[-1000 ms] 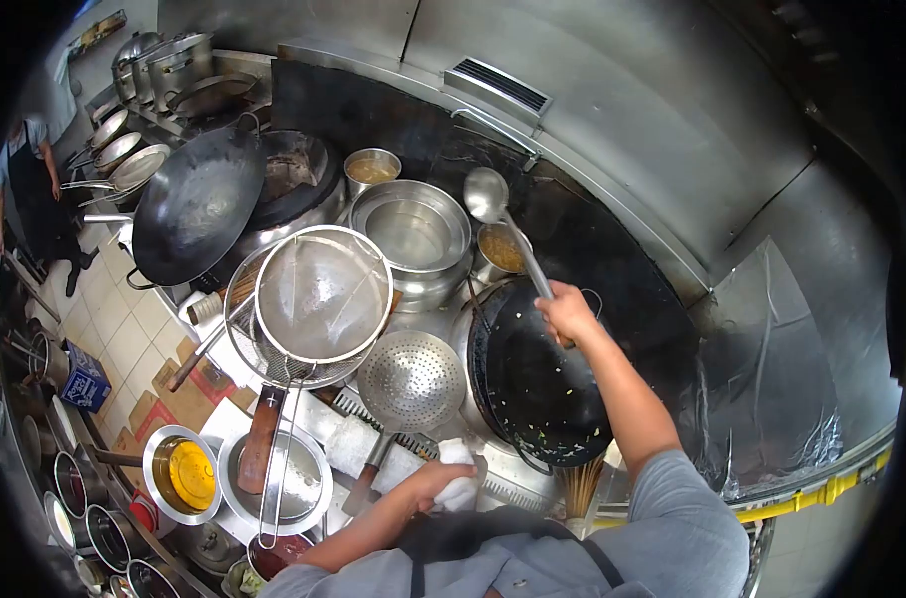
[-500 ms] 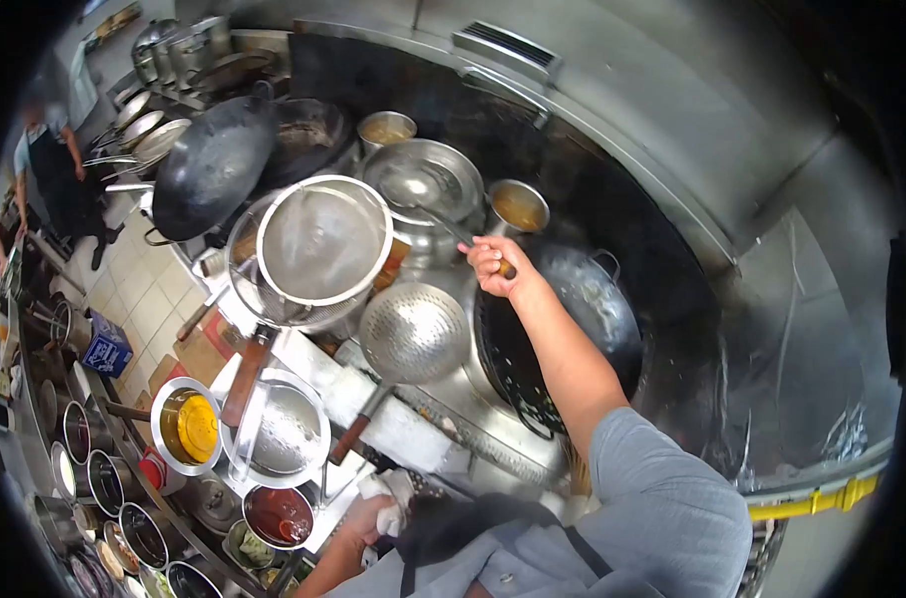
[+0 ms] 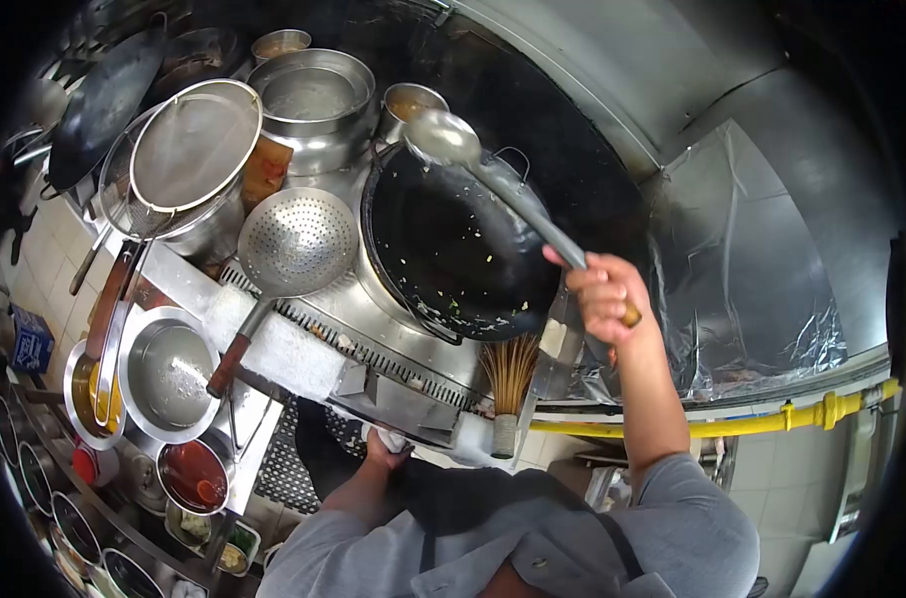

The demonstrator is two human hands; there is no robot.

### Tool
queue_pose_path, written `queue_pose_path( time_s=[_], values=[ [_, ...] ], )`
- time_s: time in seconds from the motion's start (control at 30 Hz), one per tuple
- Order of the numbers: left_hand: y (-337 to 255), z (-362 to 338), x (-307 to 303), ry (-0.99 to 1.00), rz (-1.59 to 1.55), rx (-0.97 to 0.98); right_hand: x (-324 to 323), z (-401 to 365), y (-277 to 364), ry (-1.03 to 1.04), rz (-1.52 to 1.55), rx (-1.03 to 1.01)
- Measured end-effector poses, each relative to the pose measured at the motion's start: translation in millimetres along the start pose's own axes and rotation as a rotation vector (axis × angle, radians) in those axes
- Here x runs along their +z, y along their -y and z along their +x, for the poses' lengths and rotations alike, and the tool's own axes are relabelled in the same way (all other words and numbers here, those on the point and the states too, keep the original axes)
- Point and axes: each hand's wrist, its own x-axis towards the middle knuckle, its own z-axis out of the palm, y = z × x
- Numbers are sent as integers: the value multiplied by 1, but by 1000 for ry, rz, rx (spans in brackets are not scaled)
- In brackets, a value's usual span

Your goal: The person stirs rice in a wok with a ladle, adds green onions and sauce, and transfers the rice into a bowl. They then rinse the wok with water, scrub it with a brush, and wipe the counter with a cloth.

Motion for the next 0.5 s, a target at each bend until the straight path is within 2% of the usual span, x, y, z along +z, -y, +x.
queue_pose_path(
  time_s=[0.03, 0.1, 0.17, 0.2, 0.23, 0.27, 0.3, 0.33, 0.37, 0.43, 0.47, 0.5],
  values=[
    [-4, -6, -3, 19, 93, -31, -14, -9, 1, 12, -4, 11],
    [-10, -14, -8, -12, 104, 15, -41, -17, -3, -209, -430, -80],
    [-21, -14, -17, 97, 73, -62, -56, -18, -18, -526, -707, -207],
    [-16, -33, 2, 193, 102, -36, -62, -20, -27, -617, -896, -233],
    [-17, -7, -20, 287, 106, -116, -64, -20, -35, -707, -1088, -271],
    [-15, -8, -16, 268, 86, -118, -62, -19, -40, -743, -1231, -301],
    [-5, -13, 4, -43, 200, -41, -57, -12, -40, -783, -1373, -344],
    [-6, 54, -55, 299, 233, -63, -38, -6, -39, -840, -1402, -357],
    [-7, 39, -44, 198, 333, -18, -17, 3, -35, -834, -1420, -397],
    [-7, 17, -23, 185, 535, 36, 28, 26, -21, -845, -1745, -589],
    [-10, 3, -15, 199, 627, 65, 45, 45, -4, -768, -2028, -756],
    [-17, -13, -7, 209, 712, 98, 64, 68, 17, -696, -2175, -884]
  ],
)
